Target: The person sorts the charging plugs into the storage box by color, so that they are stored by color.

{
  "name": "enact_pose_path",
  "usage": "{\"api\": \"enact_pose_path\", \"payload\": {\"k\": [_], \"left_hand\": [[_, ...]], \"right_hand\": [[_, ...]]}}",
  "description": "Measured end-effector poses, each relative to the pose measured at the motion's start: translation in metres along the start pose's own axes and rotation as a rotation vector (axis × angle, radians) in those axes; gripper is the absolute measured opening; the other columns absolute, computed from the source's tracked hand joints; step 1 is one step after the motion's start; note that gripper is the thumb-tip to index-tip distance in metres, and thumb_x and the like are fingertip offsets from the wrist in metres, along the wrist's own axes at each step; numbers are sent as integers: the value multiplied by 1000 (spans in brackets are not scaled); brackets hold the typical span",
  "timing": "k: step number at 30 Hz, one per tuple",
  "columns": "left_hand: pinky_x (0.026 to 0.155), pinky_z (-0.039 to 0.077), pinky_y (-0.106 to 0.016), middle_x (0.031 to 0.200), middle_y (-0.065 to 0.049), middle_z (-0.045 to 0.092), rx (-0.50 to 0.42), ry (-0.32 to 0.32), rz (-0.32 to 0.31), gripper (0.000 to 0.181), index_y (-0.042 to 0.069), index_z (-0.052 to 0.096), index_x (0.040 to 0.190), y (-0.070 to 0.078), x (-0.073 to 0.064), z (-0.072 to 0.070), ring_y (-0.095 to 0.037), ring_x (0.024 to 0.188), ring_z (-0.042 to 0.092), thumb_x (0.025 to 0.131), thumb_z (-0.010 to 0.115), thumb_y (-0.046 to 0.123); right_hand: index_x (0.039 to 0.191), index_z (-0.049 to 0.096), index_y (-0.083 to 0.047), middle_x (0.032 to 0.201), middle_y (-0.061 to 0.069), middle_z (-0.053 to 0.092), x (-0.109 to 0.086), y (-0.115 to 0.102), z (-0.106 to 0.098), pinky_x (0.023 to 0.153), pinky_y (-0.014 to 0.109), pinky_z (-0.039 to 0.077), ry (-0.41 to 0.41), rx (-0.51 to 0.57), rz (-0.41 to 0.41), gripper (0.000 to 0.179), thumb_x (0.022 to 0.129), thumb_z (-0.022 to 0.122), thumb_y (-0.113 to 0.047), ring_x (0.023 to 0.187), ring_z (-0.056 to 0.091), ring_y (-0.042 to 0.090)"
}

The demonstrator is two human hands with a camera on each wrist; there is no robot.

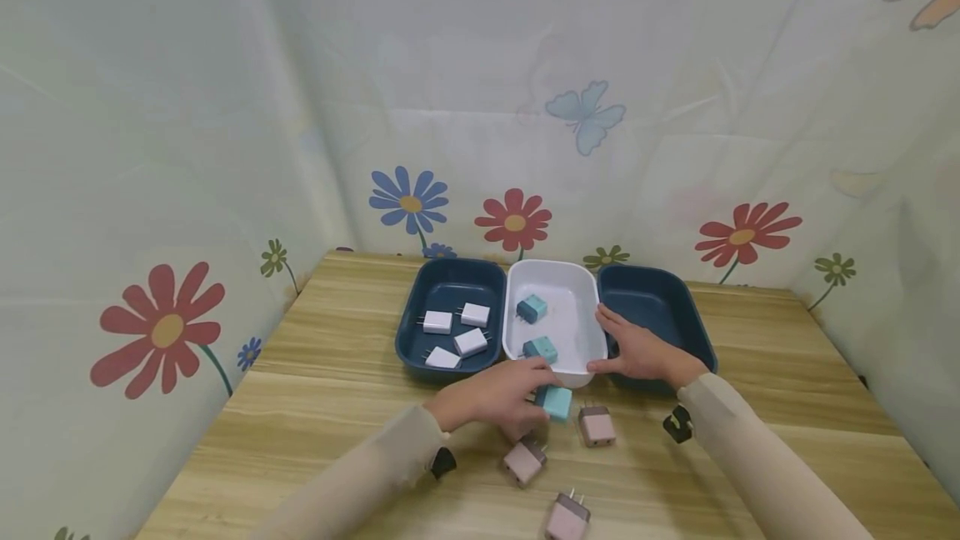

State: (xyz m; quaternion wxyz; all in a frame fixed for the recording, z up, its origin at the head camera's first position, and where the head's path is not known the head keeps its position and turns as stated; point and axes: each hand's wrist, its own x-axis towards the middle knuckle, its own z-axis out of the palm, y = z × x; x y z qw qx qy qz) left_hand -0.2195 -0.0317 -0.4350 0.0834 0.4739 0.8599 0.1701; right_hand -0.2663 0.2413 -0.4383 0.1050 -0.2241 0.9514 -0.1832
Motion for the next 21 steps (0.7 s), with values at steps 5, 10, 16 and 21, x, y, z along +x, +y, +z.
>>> {"api": "enact_pose_path", "payload": {"k": [5,10,16,21], "left_hand": [[81,43,-17,117,4,53,9,22,-37,43,15,58,127,-3,-2,-9,-4,93,49,88,68,33],[87,43,-19,120,3,51,21,51,-49,45,14,57,128,-6,-2,-18,-4,99,50,88,67,33],[87,43,-20,120,1,51,20,74,-80,46,14,57,128,-14,1,-27,-5,100,50,88,67,35],[86,44,-21,118,2,51,3,83,-134,47,14,56,129,-23,5,-33,-7,97,50,88,67,35]], "right_hand": [[148,19,2,154,20,14,0,1,1,101,59,31,3,-3,0,103,79,69,-55,134,27,43],[149,19,2,155,19,13,1,2,2,101,59,30,-2,2,12,102,79,69,-53,135,25,43],[148,19,2,155,19,13,2,1,1,101,58,30,-3,-1,12,102,79,69,-55,135,26,43],[149,18,1,155,18,12,2,1,0,102,59,28,-17,11,30,102,79,69,-54,136,24,42]]}}
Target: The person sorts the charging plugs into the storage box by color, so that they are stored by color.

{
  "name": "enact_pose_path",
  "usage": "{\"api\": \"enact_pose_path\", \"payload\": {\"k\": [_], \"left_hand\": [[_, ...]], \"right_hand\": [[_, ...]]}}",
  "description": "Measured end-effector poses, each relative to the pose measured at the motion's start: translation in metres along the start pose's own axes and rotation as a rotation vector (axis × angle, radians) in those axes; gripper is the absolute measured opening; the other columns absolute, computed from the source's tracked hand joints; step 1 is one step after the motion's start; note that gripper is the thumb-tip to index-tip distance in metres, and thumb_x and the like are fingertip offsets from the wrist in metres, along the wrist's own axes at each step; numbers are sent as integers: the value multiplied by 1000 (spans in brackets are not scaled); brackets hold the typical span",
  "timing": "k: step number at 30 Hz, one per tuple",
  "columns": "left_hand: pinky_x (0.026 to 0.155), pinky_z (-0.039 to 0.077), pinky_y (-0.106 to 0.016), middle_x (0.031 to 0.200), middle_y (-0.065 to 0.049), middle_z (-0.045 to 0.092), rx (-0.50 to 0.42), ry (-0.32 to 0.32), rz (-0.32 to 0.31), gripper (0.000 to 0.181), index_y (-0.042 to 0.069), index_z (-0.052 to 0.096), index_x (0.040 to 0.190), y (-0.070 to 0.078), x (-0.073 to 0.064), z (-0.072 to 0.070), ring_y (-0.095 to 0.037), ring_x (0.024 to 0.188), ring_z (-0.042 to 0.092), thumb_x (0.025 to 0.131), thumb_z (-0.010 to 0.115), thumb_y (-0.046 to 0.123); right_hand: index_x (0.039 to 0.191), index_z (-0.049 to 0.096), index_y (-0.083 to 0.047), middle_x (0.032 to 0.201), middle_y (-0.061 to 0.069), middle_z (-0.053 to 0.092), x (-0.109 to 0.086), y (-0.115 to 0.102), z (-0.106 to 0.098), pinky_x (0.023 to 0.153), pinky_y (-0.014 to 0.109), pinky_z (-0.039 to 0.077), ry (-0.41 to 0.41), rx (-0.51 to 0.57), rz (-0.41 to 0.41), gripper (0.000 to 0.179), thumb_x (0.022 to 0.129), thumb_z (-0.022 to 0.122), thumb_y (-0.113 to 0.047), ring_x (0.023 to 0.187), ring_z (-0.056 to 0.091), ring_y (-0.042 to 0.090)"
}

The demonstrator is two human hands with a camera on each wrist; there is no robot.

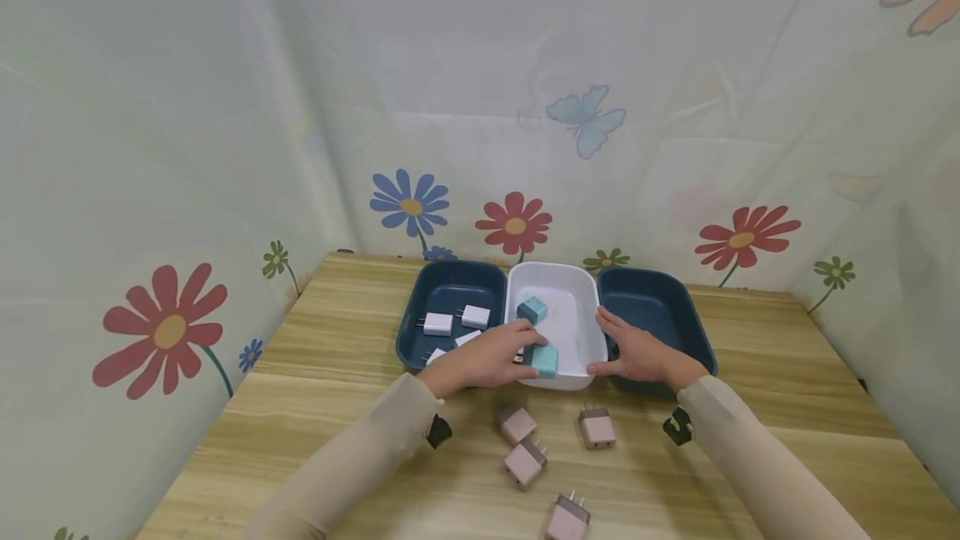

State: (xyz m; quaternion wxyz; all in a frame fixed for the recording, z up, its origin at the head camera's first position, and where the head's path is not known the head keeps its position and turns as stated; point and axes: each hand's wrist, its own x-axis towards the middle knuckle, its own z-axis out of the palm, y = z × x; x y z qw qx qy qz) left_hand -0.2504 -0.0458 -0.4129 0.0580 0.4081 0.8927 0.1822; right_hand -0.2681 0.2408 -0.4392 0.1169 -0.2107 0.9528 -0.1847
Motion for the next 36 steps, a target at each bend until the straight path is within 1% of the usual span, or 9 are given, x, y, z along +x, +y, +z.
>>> {"api": "enact_pose_path", "payload": {"k": [5,11,21,30,36], "left_hand": [[92,44,-26,124,1,50,-31,-2,-72,48,16,54,131,-7,8,-3,-9,103,49,89,67,34],[99,40,-30,130,-1,49,-40,10,-121,50,15,54,132,-17,17,-1,-11,112,48,89,67,35],[99,39,-31,130,-3,49,-18,-6,-146,49,13,54,132,-26,28,-1,-13,115,48,89,66,34],[104,35,-34,137,-6,45,-9,-56,-196,51,11,52,135,-30,35,-1,-16,122,44,90,65,33],[104,36,-34,136,-6,46,-6,-70,-210,51,11,52,134,-32,39,-1,-17,121,45,90,65,32]], "right_hand": [[150,17,-1,156,17,11,0,0,0,102,59,28,-12,8,12,103,79,69,-54,136,23,42],[150,17,-1,156,16,11,0,0,0,103,59,27,-14,21,23,104,78,70,-55,137,22,41],[149,19,0,156,17,12,-1,-2,0,103,57,27,-5,15,13,103,78,71,-53,137,22,40],[149,18,1,156,17,12,-1,-2,-1,104,56,27,-8,3,0,103,79,70,-52,137,23,40],[149,18,0,156,16,12,0,-1,-1,104,57,28,-10,7,8,103,78,70,-53,137,23,39]]}}
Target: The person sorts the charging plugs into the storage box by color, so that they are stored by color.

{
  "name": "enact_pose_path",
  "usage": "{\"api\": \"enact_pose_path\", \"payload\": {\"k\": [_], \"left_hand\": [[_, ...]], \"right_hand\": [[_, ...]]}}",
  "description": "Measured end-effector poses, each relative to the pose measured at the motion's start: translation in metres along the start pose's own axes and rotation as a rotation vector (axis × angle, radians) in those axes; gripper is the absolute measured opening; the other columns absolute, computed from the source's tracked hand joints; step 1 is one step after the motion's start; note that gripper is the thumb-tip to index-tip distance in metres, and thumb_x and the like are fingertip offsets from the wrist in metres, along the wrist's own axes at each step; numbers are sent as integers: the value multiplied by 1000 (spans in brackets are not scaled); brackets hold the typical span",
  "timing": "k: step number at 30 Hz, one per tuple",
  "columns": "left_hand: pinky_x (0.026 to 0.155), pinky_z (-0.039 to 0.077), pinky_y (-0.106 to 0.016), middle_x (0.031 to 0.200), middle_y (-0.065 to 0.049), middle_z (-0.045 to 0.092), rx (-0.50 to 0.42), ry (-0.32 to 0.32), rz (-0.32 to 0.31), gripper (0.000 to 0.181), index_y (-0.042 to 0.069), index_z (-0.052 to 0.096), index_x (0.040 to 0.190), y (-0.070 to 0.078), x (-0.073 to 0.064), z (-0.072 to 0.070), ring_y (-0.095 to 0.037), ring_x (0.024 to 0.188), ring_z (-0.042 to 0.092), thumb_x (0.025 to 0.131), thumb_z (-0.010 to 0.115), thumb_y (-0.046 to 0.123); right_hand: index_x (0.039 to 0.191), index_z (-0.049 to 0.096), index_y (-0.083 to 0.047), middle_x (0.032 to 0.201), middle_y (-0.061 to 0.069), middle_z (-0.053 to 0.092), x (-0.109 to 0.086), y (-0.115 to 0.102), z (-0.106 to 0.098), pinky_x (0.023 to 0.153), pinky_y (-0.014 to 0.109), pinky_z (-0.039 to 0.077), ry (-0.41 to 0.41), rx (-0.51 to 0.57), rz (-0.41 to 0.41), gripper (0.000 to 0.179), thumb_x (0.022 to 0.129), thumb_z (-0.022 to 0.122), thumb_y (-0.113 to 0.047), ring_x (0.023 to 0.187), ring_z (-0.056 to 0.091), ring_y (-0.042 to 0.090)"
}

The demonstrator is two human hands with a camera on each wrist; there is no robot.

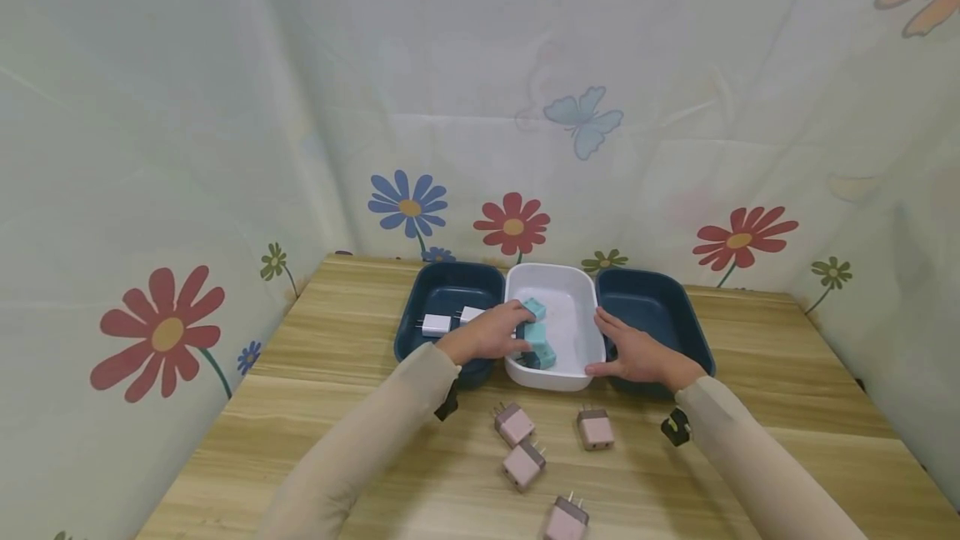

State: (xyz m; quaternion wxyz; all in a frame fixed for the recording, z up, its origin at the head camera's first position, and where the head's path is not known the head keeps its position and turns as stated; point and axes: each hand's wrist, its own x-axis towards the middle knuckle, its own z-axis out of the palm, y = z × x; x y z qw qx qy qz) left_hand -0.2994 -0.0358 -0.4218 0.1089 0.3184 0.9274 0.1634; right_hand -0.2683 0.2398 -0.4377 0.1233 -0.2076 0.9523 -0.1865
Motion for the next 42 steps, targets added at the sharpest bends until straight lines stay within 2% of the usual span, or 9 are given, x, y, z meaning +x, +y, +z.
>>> {"api": "enact_pose_path", "payload": {"k": [13,31,42], "left_hand": [[100,38,-32,131,-7,48,16,-10,-15,49,12,53,133,-5,10,0,-16,114,47,90,65,32],[102,38,-36,133,-7,46,-20,-13,-94,50,13,52,133,-5,19,-2,-19,114,46,89,67,30],[98,41,-33,126,-6,48,11,-8,-100,46,12,54,131,-8,28,1,-18,106,49,89,67,28]], "right_hand": [[150,18,-1,156,16,12,0,-1,0,104,57,27,0,-4,22,104,77,70,-55,137,22,40],[149,19,0,156,17,13,0,-3,-1,104,57,27,6,-1,20,104,77,71,-54,137,22,40],[149,19,0,156,16,13,-1,-2,-1,104,57,27,4,-1,21,104,78,70,-54,137,22,39]]}}
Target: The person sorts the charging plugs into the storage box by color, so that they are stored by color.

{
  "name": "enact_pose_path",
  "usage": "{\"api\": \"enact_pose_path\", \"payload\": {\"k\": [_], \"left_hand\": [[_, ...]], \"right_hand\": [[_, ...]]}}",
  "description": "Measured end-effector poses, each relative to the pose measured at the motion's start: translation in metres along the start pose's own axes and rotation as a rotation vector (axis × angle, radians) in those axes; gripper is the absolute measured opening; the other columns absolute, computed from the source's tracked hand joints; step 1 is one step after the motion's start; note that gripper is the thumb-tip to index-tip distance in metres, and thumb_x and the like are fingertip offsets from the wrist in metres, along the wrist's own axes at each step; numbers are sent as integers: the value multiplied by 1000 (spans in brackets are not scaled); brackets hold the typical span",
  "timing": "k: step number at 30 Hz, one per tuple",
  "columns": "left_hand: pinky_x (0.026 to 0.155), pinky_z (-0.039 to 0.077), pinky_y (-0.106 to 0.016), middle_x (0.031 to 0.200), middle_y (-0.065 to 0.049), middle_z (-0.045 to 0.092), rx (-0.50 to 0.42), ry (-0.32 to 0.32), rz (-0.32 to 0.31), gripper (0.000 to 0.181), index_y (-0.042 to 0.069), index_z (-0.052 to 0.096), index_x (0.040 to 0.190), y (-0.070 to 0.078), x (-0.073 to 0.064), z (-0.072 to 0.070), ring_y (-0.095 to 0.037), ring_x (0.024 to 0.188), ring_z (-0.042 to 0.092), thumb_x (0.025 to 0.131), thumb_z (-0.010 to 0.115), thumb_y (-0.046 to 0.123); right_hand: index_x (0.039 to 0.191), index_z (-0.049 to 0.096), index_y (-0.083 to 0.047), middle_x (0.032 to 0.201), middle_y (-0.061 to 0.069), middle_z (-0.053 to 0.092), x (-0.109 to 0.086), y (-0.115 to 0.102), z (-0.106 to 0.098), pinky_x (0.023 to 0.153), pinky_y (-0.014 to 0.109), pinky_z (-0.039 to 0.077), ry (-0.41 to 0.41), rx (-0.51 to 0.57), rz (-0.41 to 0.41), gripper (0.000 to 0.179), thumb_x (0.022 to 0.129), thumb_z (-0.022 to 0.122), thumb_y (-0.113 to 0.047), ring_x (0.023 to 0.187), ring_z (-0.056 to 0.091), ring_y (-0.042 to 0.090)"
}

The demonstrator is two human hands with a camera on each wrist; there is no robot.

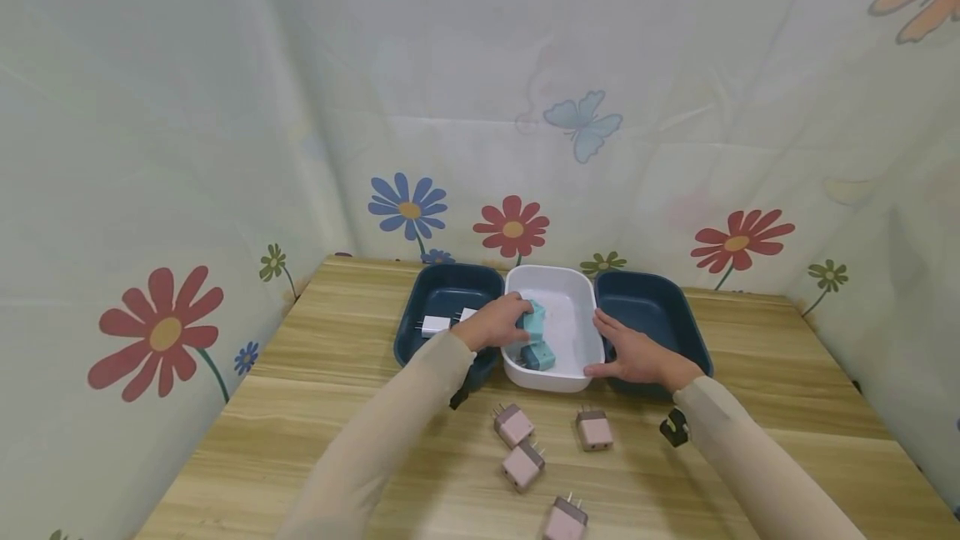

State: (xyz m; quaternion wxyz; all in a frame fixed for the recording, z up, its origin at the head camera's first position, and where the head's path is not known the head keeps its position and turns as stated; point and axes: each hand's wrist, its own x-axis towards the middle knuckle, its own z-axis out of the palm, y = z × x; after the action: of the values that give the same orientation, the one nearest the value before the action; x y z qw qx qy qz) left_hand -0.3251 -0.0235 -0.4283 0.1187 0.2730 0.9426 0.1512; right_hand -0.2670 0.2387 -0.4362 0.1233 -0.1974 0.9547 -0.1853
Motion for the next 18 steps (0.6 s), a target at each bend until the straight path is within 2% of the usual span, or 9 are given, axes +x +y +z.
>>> {"api": "enact_pose_path", "payload": {"k": [4,8,18], "left_hand": [[99,41,-36,126,-7,49,-3,21,-6,43,11,53,132,-2,0,1,-19,108,49,92,64,25],[99,40,-37,124,-7,50,-19,46,8,42,9,54,130,-1,-7,-2,-20,108,50,91,64,21],[95,43,-33,118,-8,56,-35,79,152,38,6,58,124,-1,-30,-7,-18,105,54,91,64,21]], "right_hand": [[149,19,0,156,16,13,0,0,0,104,57,27,2,-1,3,104,77,71,-55,137,22,39],[150,18,-1,156,16,12,0,-1,0,104,57,27,1,-2,4,105,77,71,-55,137,22,39],[150,18,-2,156,15,11,-2,-1,-2,103,59,26,-13,-10,12,104,77,69,-57,137,21,40]]}}
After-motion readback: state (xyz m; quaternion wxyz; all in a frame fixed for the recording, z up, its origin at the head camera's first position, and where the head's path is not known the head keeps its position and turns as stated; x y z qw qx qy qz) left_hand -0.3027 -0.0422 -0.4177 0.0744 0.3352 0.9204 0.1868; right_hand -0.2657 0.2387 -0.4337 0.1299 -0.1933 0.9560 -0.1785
